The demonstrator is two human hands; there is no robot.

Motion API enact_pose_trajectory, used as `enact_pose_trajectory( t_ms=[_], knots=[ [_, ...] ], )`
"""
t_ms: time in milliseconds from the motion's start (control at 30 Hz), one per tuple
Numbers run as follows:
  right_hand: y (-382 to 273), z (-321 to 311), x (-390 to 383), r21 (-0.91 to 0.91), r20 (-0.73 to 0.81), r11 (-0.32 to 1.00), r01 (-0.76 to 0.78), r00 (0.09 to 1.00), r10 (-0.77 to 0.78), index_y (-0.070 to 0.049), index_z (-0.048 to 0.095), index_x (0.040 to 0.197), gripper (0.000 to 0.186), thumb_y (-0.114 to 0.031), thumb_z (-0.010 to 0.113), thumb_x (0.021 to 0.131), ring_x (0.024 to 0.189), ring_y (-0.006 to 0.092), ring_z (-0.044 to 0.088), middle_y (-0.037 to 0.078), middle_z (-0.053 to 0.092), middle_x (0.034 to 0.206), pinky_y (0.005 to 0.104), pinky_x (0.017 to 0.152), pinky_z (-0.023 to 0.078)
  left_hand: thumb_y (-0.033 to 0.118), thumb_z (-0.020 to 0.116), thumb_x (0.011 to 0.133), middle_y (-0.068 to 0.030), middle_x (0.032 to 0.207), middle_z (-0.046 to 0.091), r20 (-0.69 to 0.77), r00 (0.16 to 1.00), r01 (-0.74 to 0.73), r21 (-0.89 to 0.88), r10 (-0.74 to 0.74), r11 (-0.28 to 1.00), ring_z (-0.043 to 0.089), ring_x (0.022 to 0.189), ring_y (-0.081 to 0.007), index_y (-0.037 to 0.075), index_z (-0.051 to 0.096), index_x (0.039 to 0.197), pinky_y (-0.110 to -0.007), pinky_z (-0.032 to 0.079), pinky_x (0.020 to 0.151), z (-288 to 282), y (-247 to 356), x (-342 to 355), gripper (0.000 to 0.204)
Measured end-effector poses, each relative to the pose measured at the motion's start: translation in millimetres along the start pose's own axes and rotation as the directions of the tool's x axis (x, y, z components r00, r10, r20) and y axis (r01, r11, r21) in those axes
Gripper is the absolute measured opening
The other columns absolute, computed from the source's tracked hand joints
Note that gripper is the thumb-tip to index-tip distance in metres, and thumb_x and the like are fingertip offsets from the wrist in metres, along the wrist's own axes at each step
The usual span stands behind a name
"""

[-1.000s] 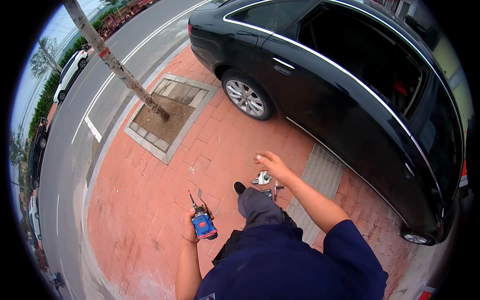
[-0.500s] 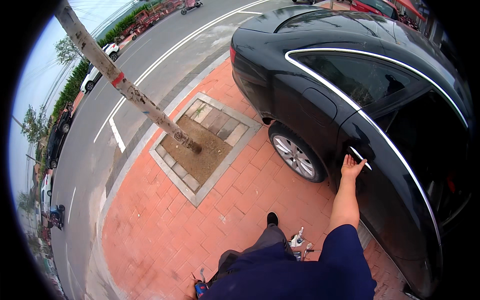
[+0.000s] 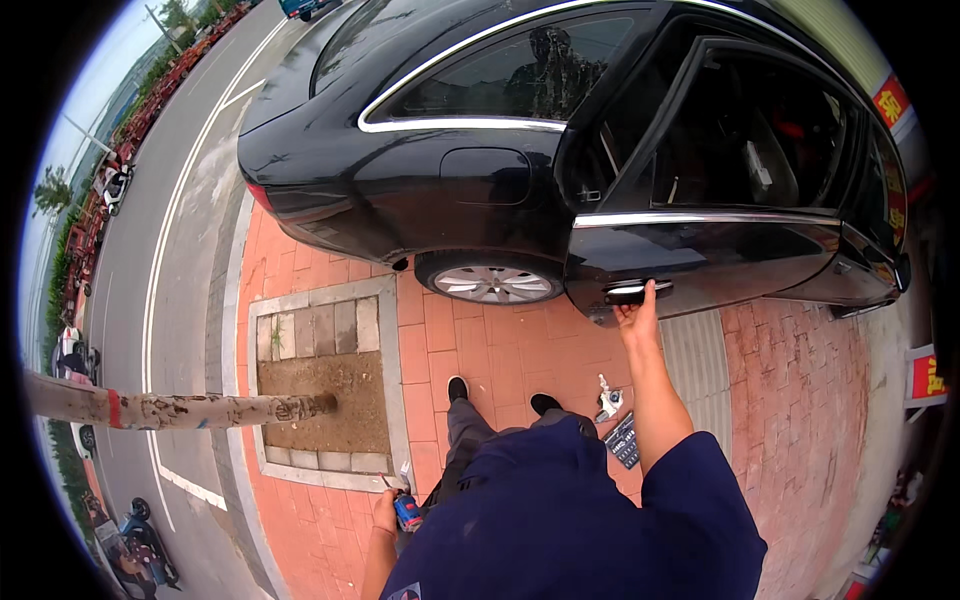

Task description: The person removes an audio speaker from a car door using an electric drill and then positions a gray protective cover onto the door panel by hand.

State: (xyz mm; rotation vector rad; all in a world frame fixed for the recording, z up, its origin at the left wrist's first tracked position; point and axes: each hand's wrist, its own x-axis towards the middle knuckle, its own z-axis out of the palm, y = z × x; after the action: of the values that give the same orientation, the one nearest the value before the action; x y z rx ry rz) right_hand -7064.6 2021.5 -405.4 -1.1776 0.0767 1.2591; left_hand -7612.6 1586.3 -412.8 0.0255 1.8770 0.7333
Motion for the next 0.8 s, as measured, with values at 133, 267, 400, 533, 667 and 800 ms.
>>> enact_pose_trajectory(
  t_ms=[133,267,400,533,667,800],
  knots=[
    [-16,-122,-113,-0.178,-0.047,0.984,0.020,0.998,-0.028,-0.009,0.056,0.126,0.070,-0.070,0.051,0.092,0.102,0.0230,0.056,0.008,0.062,0.113,0.0435,0.094,0.042,0.042,0.058,0.084,-0.0095,0.085,0.067,0.199,0.980,-0.072,0.247,0.022,0.966,0.063,0.072,-0.0200,-0.001,0.070,0.097,-0.035,0.051,0.068,15,117,54,0.047],
    [-49,-265,-227,-0.460,-0.461,0.887,0.042,0.843,-0.279,-0.004,0.059,0.123,0.064,-0.062,0.050,0.096,0.096,0.0218,0.059,0.012,0.064,0.105,0.0413,0.082,0.046,0.040,0.058,0.084,-0.0117,0.089,0.069,0.385,0.923,-0.225,0.488,0.023,0.843,0.065,0.075,-0.0208,-0.004,0.070,0.103,-0.035,0.053,0.068,50,188,97,0.049],
    [-76,-308,-351,-0.587,-0.657,0.800,0.126,0.503,-0.561,0.004,0.051,0.134,0.071,-0.056,0.051,0.097,0.114,0.0275,0.058,0.018,0.059,0.126,0.0433,0.095,0.046,0.039,0.058,0.084,-0.0103,0.081,0.067,0.481,0.873,-0.378,0.552,0.087,0.743,0.066,0.069,-0.0215,-0.005,0.069,0.098,-0.034,0.054,0.064,66,226,124,0.048],
    [-84,-244,-425,-0.740,-0.435,0.531,0.413,0.308,-0.846,0.005,0.041,0.144,0.068,-0.048,0.046,0.103,0.132,0.0338,0.047,0.023,0.050,0.142,0.0462,0.106,0.040,0.040,0.058,0.085,-0.0107,0.081,0.067,0.553,0.829,-0.464,0.601,0.080,0.651,0.066,0.067,-0.0214,-0.004,0.068,0.098,-0.033,0.054,0.062,103,235,115,0.047],
    [-93,-323,-385,-0.958,-0.119,0.184,-0.219,-0.279,-0.953,0.008,0.036,0.145,0.078,-0.053,0.051,0.099,0.129,0.0451,0.043,0.030,0.044,0.141,0.0515,0.109,0.031,0.039,0.056,0.088,-0.0093,0.085,0.068,0.584,0.812,-0.477,0.670,-0.008,0.569,0.066,0.072,-0.0196,-0.001,0.068,0.100,-0.032,0.054,0.065,173,215,60,0.044],
    [-122,-426,-373,-0.951,0.016,0.126,-0.283,-0.451,-0.892,0.009,0.036,0.142,0.088,-0.063,0.051,0.094,0.123,0.0466,0.045,0.031,0.046,0.134,0.0539,0.103,0.035,0.039,0.054,0.090,-0.0074,0.085,0.068,0.699,0.714,-0.595,0.634,-0.036,0.494,0.065,0.076,-0.0176,0.000,0.067,0.100,-0.031,0.052,0.071,234,191,6,0.043]
  ],
)
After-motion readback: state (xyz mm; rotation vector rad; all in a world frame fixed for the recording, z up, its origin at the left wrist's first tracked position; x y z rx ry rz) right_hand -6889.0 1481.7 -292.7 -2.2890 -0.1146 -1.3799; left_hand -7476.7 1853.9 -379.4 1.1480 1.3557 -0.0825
